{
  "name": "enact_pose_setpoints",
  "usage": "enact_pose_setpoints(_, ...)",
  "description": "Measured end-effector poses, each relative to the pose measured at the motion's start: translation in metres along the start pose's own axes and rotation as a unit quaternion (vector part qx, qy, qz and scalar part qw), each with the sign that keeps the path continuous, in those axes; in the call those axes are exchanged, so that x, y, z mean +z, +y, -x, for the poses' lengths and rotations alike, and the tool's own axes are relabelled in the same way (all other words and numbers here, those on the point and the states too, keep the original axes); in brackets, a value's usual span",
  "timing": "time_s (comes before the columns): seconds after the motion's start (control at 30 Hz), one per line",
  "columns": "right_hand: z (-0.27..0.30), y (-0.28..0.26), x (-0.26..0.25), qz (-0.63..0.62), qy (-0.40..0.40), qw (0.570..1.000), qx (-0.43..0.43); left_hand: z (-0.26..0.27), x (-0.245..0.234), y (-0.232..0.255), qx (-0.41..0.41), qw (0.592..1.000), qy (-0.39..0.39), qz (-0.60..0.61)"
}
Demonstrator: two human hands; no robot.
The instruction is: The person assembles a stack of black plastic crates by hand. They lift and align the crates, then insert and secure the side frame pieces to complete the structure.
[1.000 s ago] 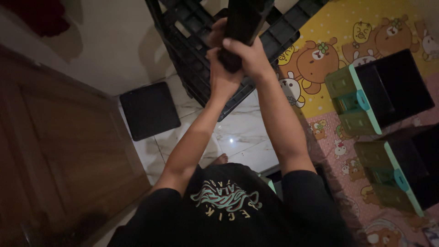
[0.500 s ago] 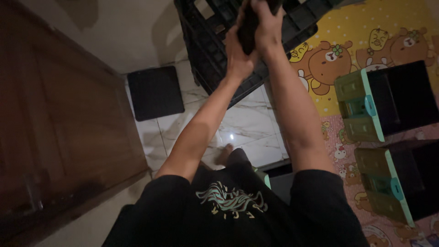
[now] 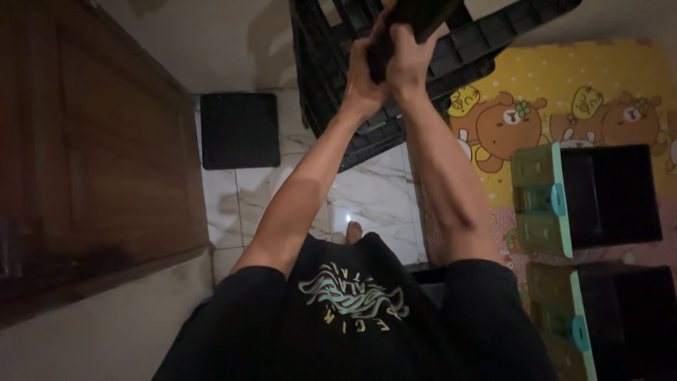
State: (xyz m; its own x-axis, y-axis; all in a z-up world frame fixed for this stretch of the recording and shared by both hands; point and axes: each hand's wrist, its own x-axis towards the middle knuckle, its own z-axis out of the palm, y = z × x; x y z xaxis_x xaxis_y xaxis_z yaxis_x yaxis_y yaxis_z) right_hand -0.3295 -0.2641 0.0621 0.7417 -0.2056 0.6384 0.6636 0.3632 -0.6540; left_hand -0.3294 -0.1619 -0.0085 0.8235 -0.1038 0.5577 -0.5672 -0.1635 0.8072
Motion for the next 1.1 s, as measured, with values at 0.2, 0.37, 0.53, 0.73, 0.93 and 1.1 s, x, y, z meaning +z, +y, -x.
enact_pose_setpoints(0.2, -0.023, -0.012, 0.006, -0.029, -0.026, 0.996, 0.078, -0.004, -0.004, 0.009, -0.060, 0.996, -0.027, 0.054)
enact_pose_setpoints(0.37, -0.036, -0.012, 0.007, -0.091, 0.001, 0.984, 0.151, -0.011, -0.005, 0.012, -0.034, 0.999, -0.009, 0.033)
enact_pose_setpoints(0.53, -0.030, 0.000, 0.000, -0.012, -0.060, 0.998, 0.014, -0.009, -0.004, 0.006, -0.061, 0.996, -0.034, 0.058)
enact_pose_setpoints(0.73, -0.012, 0.000, 0.000, 0.037, -0.043, 0.997, -0.043, -0.003, 0.003, -0.001, -0.017, 1.000, -0.008, 0.000)
enact_pose_setpoints(0.93, -0.023, -0.008, 0.007, -0.017, -0.043, 0.998, 0.046, -0.003, -0.003, 0.006, -0.070, 0.997, -0.018, 0.018)
enact_pose_setpoints(1.1, -0.030, -0.013, 0.006, -0.052, -0.001, 0.990, 0.135, -0.007, -0.001, -0.003, -0.031, 0.999, -0.012, 0.017)
